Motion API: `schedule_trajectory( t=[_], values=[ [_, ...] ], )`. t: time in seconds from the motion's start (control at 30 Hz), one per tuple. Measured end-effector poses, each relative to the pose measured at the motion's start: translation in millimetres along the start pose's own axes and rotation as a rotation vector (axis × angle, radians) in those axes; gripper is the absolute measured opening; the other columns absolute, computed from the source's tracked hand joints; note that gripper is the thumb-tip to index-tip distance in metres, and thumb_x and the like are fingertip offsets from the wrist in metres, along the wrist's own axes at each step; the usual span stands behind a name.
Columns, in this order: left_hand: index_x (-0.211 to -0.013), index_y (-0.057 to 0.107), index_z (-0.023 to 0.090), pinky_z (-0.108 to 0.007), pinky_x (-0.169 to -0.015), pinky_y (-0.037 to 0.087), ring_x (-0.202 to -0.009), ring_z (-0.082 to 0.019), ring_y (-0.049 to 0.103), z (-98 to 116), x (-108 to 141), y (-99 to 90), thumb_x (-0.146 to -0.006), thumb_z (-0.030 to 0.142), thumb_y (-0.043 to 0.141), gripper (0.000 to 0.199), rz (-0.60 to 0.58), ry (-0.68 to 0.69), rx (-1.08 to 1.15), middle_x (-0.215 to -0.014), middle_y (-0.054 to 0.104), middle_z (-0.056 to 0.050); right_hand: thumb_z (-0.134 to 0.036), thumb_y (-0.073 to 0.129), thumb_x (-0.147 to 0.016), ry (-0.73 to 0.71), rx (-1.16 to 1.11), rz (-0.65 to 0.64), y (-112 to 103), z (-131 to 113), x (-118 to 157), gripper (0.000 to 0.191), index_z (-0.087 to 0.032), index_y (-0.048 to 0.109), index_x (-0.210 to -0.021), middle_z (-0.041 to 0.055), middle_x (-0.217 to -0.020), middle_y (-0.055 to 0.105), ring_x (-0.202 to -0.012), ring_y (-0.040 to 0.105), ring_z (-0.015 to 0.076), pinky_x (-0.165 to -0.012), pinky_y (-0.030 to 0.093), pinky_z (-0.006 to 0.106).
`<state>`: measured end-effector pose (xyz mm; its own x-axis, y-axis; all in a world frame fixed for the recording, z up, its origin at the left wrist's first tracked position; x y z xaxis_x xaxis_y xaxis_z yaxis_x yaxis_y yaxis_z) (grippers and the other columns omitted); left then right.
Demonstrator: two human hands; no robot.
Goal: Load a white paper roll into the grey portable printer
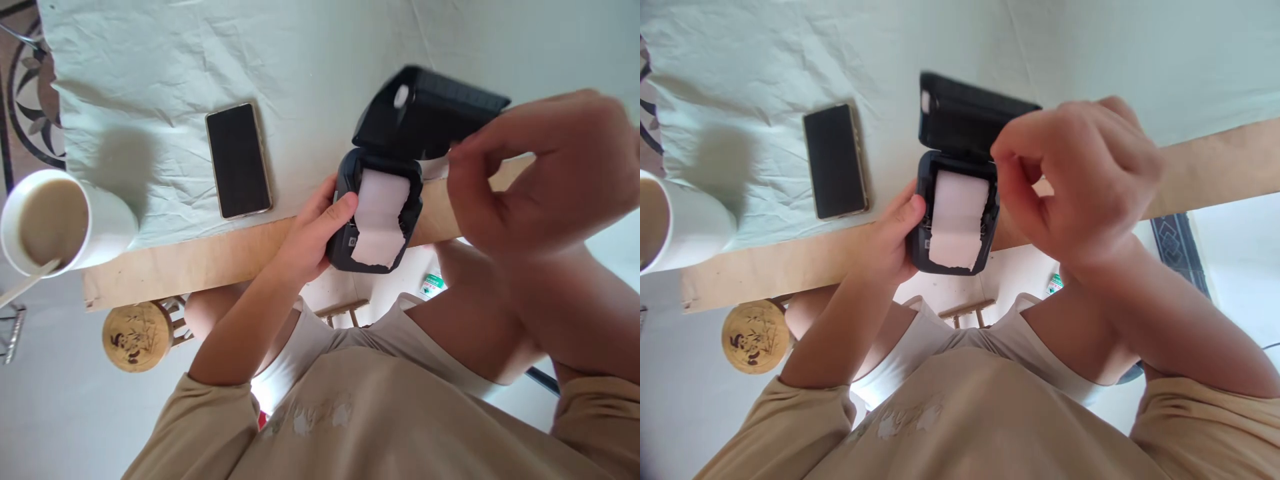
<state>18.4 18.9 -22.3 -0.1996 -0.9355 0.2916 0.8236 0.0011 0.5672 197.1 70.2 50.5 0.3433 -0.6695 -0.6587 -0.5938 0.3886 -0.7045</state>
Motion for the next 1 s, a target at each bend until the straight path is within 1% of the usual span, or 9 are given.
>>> schedule_trajectory(
  t=[0.07,0.13,0.2,0.33,0.43,0.5,0.73,0.9,1.0],
  values=[
    [-0.124,0.064,0.021,-0.027,-0.088,0.060,-0.111,-0.021,0.073,0,0,-0.6,-0.093,0.044,0.071,0.040,0.000,0.001,0.003,-0.119,0.074,-0.005,-0.013,0.063,-0.079,-0.199,0.004,0.087,2,-7,8,0.007,-0.020,0.063,-0.079,-0.0018,-0.063,0.059,-0.062,0.059,0.0100,-0.058,0.037,0.028],
    [-0.125,0.065,0.023,-0.028,-0.092,0.060,-0.115,-0.021,0.072,-1,0,-1.3,-0.093,0.044,0.071,0.039,-0.002,0.012,0.005,-0.122,0.073,-0.004,-0.011,0.066,-0.080,-0.284,0.022,0.019,8,-13,16,0.014,-0.021,0.063,-0.089,-0.0022,-0.073,0.066,-0.062,0.058,0.0091,-0.054,0.034,0.026],
    [-0.125,0.066,0.024,-0.028,-0.095,0.059,-0.119,-0.021,0.070,-1,1,-2.4,-0.093,0.043,0.072,0.038,0.000,0.022,-0.007,-0.126,0.072,-0.003,-0.012,0.067,-0.082,-0.276,0.068,-0.101,11,-18,20,0.018,-0.022,0.065,-0.097,-0.0036,-0.087,0.072,-0.062,0.057,0.0075,-0.051,0.030,0.026],
    [-0.126,0.068,0.026,-0.028,-0.097,0.059,-0.124,-0.022,0.067,-1,2,-4.2,-0.090,0.045,0.075,0.041,0.008,0.041,-0.057,-0.129,0.071,-0.003,-0.013,0.061,-0.087,-0.246,0.138,-0.241,10,-28,19,0.009,-0.022,0.065,-0.087,-0.0109,-0.109,0.075,-0.061,0.057,0.0037,-0.050,0.026,0.025],
    [-0.127,0.069,0.026,-0.029,-0.098,0.059,-0.124,-0.023,0.067,-1,2,-4.1,-0.090,0.046,0.075,0.042,0.007,0.052,-0.081,-0.127,0.071,-0.003,-0.020,0.062,-0.088,-0.234,0.176,-0.312,8,-31,17,0.002,-0.022,0.063,-0.088,-0.0082,-0.086,0.072,-0.054,0.047,0.0050,-0.048,0.021,0.024],
    [-0.125,0.071,0.025,-0.029,-0.098,0.059,-0.123,-0.023,0.067,-1,1,-3.0,-0.091,0.046,0.074,0.040,-0.004,0.053,-0.089,-0.126,0.071,-0.003,-0.028,0.063,-0.091,-0.190,0.222,-0.349,7,-31,17,0.007,-0.021,0.062,-0.092,-0.0051,-0.069,0.063,-0.051,0.039,0.0060,-0.050,0.017,0.024],
    [-0.122,0.073,0.024,-0.031,-0.094,0.062,-0.123,-0.025,0.068,-1,-2,0.1,-0.090,0.046,0.074,0.039,-0.011,0.021,-0.151,-0.120,0.073,-0.005,-0.039,0.056,-0.092,-0.077,0.313,-0.465,12,-27,19,0.017,-0.022,0.059,-0.092,-0.0017,-0.061,0.055,-0.046,0.026,0.0062,-0.053,0.007,0.023],
    [-0.121,0.071,0.024,-0.027,-0.093,0.060,-0.131,-0.026,0.064,0,0,2.6,-0.094,0.048,0.069,0.037,-0.016,0.026,-0.163,-0.127,0.072,-0.004,-0.029,0.063,-0.081,-0.056,0.164,-0.334,9,-27,15,0.015,-0.024,0.056,-0.093,-0.0045,-0.054,0.048,-0.046,0.036,0.0079,-0.048,0.014,0.023],
    [-0.123,0.068,0.024,-0.026,-0.092,0.058,-0.124,-0.023,0.068,1,2,3.6,-0.096,0.046,0.067,0.035,-0.003,0.016,-0.147,-0.124,0.073,-0.003,-0.028,0.068,-0.079,0.056,-0.147,-0.455,-6,-23,14,0.022,-0.026,0.055,-0.097,-0.0073,-0.055,0.050,-0.045,0.043,0.0066,-0.044,0.029,0.025]
  ],
)
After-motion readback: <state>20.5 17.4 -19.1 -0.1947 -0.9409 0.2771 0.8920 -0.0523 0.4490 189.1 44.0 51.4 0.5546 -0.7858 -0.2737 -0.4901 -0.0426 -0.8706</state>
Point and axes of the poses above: each hand's wrist, its own x-axis away from the middle knuckle, its own y-axis out of the palm, z = x × y, the point moved 4 cm from there along -x, towards the middle knuckle
